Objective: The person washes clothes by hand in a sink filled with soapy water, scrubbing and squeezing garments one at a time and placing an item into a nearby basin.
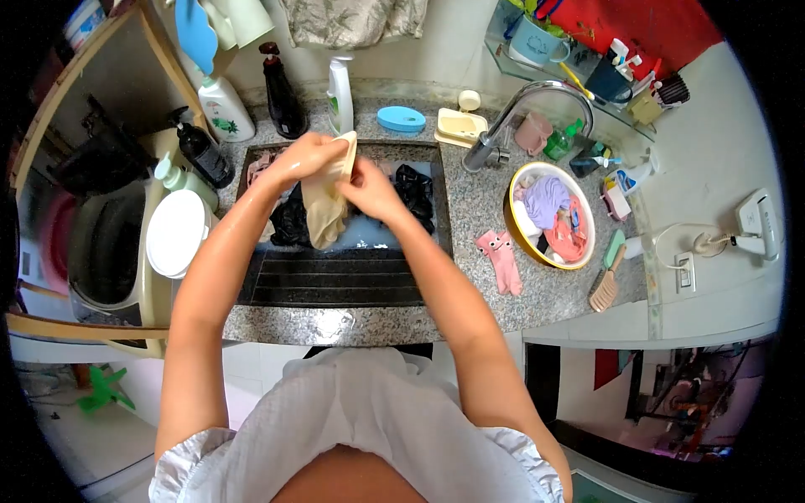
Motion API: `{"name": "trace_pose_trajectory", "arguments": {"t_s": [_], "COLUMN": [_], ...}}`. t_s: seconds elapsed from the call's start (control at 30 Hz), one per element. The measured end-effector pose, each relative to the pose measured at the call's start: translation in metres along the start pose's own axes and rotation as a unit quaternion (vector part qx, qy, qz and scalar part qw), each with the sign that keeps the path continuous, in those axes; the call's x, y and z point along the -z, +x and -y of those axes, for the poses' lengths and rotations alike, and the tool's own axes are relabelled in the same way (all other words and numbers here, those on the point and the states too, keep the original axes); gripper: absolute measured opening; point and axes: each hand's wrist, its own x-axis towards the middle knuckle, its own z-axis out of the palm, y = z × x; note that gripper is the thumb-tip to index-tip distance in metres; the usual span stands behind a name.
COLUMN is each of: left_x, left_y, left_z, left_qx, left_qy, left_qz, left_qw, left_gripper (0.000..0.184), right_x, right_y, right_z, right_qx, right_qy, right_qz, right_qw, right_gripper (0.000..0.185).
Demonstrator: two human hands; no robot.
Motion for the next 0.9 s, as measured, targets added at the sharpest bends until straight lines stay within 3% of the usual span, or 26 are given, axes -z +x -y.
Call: {"name": "trace_pose_trajectory", "arguments": {"t_s": [0.07,0.1,0.2,0.23,0.4,0.53,0.63,0.67,0.73,0.83,0.9], "left_x": [0.004,0.011,0.034,0.040,0.050,0.044,0.043,0.039,0.027,0.010,-0.007], "left_y": [-0.005,-0.010,-0.011,-0.014,-0.033,-0.048,-0.046,-0.044,-0.041,-0.034,-0.031], "left_z": [0.001,0.000,0.029,0.035,0.059,0.060,0.069,0.072,0.071,0.071,0.069], "left_qx": [0.062,0.080,0.128,0.145,0.215,0.219,0.191,0.190,0.077,0.068,0.071], "left_qy": [-0.019,-0.032,-0.005,-0.008,-0.102,-0.180,-0.172,-0.172,-0.246,-0.275,-0.287], "left_qz": [-0.018,-0.017,-0.064,-0.093,-0.094,-0.023,0.177,0.179,0.247,0.308,0.335], "left_qw": [0.998,0.996,0.990,0.985,0.967,0.959,0.950,0.950,0.934,0.908,0.895], "left_gripper": [0.040,0.041,0.043,0.044,0.049,0.052,0.060,0.060,0.063,0.062,0.057], "right_x": [-0.008,-0.015,0.003,0.011,0.045,0.068,0.073,0.072,0.062,0.054,0.050], "right_y": [-0.004,-0.005,-0.008,-0.004,0.014,0.027,0.038,0.043,0.052,0.072,0.080], "right_z": [-0.030,-0.035,-0.038,-0.036,-0.007,0.022,0.050,0.058,0.079,0.078,0.070], "right_qx": [-0.108,-0.138,-0.175,-0.192,-0.225,-0.194,-0.171,-0.155,-0.133,-0.090,-0.076], "right_qy": [-0.014,0.067,0.132,0.094,0.127,0.123,0.133,0.137,0.096,0.066,-0.085], "right_qz": [0.046,0.032,0.112,0.131,0.134,0.121,0.154,0.175,0.197,0.233,0.197], "right_qw": [0.993,0.988,0.969,0.968,0.957,0.966,0.964,0.963,0.967,0.966,0.974], "right_gripper": [0.028,0.024,0.023,0.023,0.014,0.015,0.017,0.016,0.016,0.017,0.021]}}
